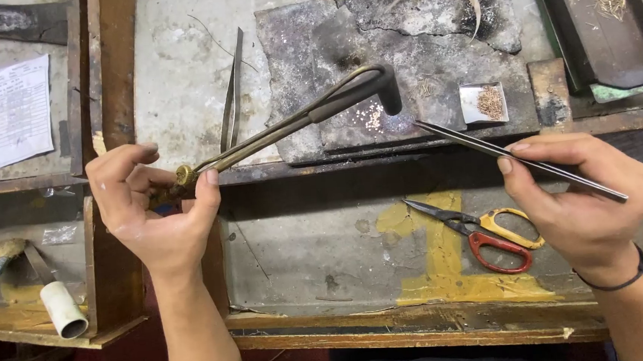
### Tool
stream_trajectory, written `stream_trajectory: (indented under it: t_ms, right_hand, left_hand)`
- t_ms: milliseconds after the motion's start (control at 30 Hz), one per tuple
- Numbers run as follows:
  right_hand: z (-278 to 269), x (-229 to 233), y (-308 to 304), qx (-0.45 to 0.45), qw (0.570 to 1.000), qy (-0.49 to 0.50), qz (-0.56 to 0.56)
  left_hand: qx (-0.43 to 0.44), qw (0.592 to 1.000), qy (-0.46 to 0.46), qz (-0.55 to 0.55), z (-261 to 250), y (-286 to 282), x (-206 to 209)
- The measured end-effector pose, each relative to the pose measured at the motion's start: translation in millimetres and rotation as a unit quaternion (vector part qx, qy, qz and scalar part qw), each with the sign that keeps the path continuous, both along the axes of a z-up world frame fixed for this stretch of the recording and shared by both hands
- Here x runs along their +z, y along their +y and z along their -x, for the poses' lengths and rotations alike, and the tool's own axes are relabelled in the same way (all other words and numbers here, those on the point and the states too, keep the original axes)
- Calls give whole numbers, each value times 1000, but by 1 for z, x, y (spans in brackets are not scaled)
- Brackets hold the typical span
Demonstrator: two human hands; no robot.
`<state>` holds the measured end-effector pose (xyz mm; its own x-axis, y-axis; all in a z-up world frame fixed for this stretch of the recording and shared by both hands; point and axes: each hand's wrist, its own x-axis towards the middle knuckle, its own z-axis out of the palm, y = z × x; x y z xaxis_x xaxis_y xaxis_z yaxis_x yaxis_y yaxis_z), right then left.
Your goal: Using a blowtorch and tweezers to heat and manipulate small metal jewelry components on a soldering block.
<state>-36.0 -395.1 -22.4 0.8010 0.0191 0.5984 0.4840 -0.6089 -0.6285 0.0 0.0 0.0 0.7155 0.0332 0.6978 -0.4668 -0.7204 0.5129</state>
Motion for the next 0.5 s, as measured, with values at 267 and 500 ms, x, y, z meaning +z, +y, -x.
stream_trajectory:
  t_ms: [267, 500]
  right_hand:
    - [-2, 1, -7, 0, 999, 31, -9]
    - [-4, -2, -9, 8, 999, 38, -16]
  left_hand:
    - [-5, 1000, 7, -8, -1, -1, -1]
    - [-3, 999, 15, -28, -1, -7, 0]
